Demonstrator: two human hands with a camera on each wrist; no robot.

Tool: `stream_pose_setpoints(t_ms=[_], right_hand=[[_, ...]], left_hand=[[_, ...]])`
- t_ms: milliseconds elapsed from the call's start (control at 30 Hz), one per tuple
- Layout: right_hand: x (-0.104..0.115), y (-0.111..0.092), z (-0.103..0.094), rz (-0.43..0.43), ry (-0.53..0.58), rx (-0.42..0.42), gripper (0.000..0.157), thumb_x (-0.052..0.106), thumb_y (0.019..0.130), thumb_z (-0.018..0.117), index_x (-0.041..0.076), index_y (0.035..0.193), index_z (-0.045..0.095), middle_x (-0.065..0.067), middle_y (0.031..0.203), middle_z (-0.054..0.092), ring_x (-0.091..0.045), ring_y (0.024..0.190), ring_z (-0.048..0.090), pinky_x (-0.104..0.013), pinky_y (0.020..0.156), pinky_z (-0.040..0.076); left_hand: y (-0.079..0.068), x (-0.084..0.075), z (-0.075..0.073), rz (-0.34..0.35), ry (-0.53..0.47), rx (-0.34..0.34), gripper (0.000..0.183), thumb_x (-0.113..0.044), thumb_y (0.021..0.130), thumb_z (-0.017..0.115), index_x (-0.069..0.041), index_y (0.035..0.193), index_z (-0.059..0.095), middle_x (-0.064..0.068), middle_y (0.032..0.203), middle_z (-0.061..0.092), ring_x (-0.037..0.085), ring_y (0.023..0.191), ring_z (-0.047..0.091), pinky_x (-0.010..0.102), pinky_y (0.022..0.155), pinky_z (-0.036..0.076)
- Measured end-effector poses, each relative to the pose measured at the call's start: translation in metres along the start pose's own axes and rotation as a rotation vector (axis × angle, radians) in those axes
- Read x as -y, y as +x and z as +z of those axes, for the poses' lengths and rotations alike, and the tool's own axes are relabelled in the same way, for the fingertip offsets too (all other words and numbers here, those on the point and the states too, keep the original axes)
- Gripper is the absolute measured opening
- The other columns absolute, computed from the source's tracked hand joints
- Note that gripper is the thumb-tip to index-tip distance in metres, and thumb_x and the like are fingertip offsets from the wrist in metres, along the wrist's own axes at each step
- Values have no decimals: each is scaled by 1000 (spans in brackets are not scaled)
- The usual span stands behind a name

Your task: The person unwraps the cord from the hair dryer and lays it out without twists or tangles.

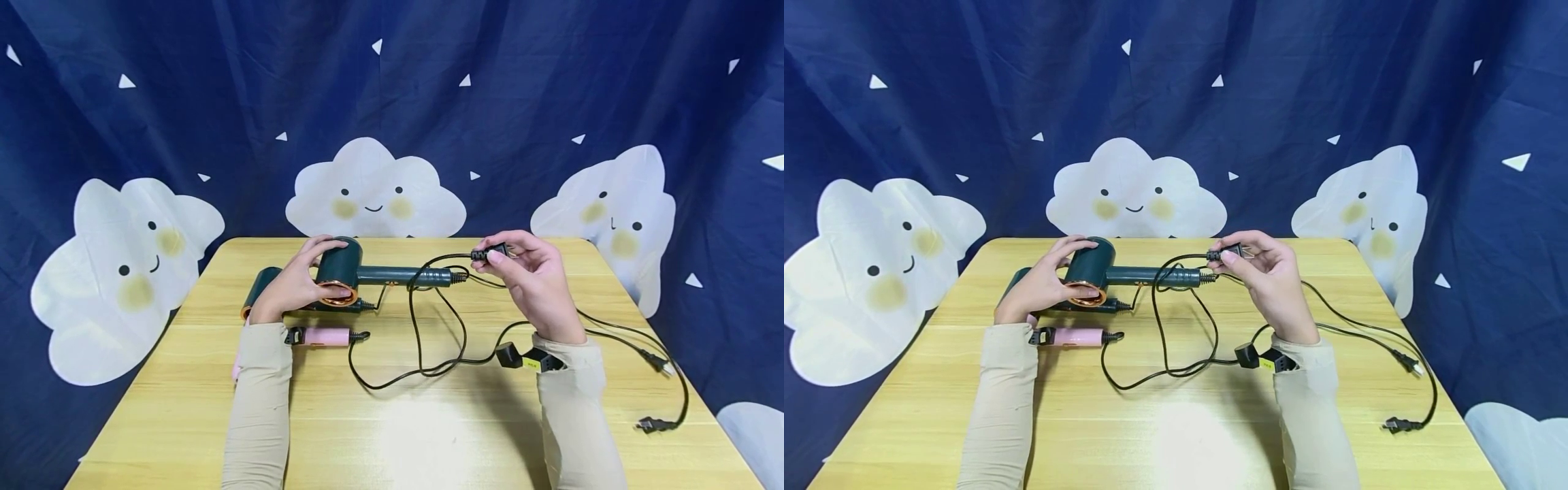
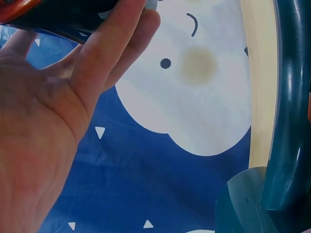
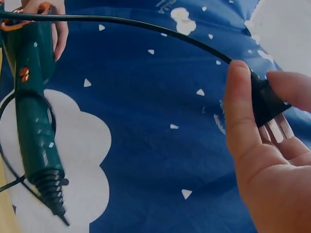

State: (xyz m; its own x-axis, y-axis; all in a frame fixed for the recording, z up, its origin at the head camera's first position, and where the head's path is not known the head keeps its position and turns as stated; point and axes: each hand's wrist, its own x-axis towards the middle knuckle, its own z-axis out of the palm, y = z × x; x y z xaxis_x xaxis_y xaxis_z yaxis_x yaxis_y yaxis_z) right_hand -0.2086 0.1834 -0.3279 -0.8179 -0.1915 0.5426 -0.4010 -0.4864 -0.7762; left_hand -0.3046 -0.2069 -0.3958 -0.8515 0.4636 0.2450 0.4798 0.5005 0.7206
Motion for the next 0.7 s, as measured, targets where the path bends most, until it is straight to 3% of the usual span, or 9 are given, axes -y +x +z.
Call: stream_pose_setpoints(t_ms=[300,500,700], right_hand=[[-7,3,-16,121,-94,-11,24,-10,102,52,1,112,71,-10,102,77,-19,92,75,-33,85,63],[-9,5,-25,296,-130,-7,31,-13,97,59,5,122,65,-5,100,77,-14,89,75,-29,82,62],[-15,5,-37,414,-221,63,25,-11,94,64,7,110,71,-2,100,78,-10,83,74,-26,80,60]], left_hand=[[-2,2,-4,-9,-10,-29,84,-31,73,96,-35,146,54,-1,159,37,31,139,46,56,109,45],[-3,2,-6,10,-14,-36,84,-27,74,96,-30,147,54,3,158,38,32,140,44,57,108,44],[-4,3,-8,13,-18,-43,84,-27,75,95,-29,147,54,4,159,38,34,139,45,58,107,45]])
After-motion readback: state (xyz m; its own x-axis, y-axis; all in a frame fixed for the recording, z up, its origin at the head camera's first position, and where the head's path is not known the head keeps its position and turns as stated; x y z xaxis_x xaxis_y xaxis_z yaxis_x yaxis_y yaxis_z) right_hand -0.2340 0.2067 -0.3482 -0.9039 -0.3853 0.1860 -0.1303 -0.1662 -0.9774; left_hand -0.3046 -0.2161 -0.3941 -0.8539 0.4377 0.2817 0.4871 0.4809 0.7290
